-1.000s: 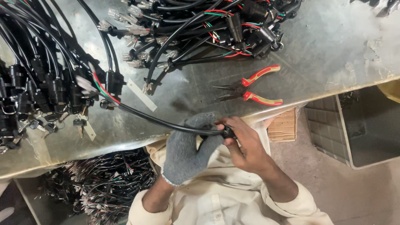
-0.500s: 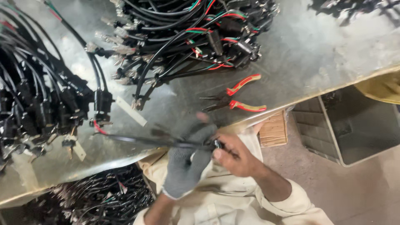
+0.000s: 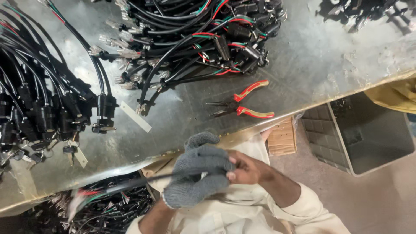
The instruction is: The person repeatedly strips the outer insulation from black wires using red-handled pliers. They hold each wire, cut the insulation near the connector, and pull the sheath off to expose the inner conductors. The processed wires are placed on a metal table alongside many similar wires.
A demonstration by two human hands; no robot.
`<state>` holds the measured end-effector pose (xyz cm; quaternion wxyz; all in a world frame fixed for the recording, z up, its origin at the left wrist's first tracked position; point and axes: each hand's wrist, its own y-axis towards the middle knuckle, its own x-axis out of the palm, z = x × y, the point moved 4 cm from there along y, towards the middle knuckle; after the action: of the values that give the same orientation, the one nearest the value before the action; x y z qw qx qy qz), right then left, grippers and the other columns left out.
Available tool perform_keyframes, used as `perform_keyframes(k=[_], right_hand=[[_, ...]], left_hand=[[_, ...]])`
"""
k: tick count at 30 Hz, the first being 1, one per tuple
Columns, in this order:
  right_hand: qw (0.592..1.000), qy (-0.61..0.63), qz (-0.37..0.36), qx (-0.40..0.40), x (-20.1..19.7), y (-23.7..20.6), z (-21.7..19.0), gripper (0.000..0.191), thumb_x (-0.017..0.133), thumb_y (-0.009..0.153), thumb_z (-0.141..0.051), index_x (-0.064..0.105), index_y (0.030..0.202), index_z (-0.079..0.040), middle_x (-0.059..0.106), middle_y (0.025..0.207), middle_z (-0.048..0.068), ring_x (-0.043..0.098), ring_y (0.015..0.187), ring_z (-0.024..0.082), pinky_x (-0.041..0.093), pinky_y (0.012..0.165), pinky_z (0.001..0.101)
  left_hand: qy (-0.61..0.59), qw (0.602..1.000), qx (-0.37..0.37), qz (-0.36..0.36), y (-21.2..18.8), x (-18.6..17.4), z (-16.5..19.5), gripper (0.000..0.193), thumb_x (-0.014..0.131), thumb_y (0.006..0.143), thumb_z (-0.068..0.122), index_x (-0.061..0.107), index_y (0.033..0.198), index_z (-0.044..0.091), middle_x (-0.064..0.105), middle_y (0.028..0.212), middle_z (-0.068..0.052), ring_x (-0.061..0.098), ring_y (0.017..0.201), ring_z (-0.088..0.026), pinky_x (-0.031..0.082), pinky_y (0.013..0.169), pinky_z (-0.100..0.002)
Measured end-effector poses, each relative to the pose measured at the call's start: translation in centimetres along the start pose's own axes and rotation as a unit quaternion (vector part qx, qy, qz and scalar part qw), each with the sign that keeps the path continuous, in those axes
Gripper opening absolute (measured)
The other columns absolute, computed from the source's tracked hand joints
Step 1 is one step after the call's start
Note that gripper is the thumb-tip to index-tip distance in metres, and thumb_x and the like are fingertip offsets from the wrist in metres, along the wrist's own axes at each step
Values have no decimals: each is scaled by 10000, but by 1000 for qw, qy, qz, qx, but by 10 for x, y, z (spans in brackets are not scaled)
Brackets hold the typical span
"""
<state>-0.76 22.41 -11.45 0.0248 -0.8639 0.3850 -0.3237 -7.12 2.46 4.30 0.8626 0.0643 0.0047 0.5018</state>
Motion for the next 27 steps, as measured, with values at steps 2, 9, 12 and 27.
perform_keyframes(k=[2, 9, 12, 27], right_hand=[[996, 19, -35, -81, 0, 5, 6, 428, 679, 1038, -203, 546, 1376, 23, 626, 1266, 104, 592, 1140, 170, 515, 973, 356], [943, -143, 270, -132, -6, 35, 16, 394, 558, 1127, -344, 609, 1264, 22, 598, 1050, 53, 545, 938, 123, 496, 815, 295], [896, -114, 394, -169, 1, 33, -17, 451, 565, 1088, -387, 457, 1321, -16, 447, 989, 67, 371, 755, 163, 318, 704, 333], [603, -709, 338, -138, -35, 22, -156, 543, 795, 829, -558, 655, 1130, -128, 648, 1104, 43, 583, 1057, 247, 331, 982, 517]], left_hand=[[-12, 999, -14, 44, -1, 6, -7, 152, 754, 900, 162, 735, 1011, 60, 742, 1076, -54, 689, 1040, -240, 524, 976, -400], [70, 986, -71, 133, 9, 1, -42, 223, 609, 1009, 99, 698, 1180, -12, 688, 1126, -141, 623, 1024, -275, 511, 915, -368], [59, 993, 10, 105, 9, 0, -43, 343, 539, 1034, 82, 565, 1360, -24, 638, 1313, -148, 608, 1181, -230, 484, 1037, -341], [62, 990, 44, 120, -1, -18, -25, 198, 589, 1059, 140, 609, 1219, 25, 604, 1098, -90, 580, 981, -160, 522, 872, -306]])
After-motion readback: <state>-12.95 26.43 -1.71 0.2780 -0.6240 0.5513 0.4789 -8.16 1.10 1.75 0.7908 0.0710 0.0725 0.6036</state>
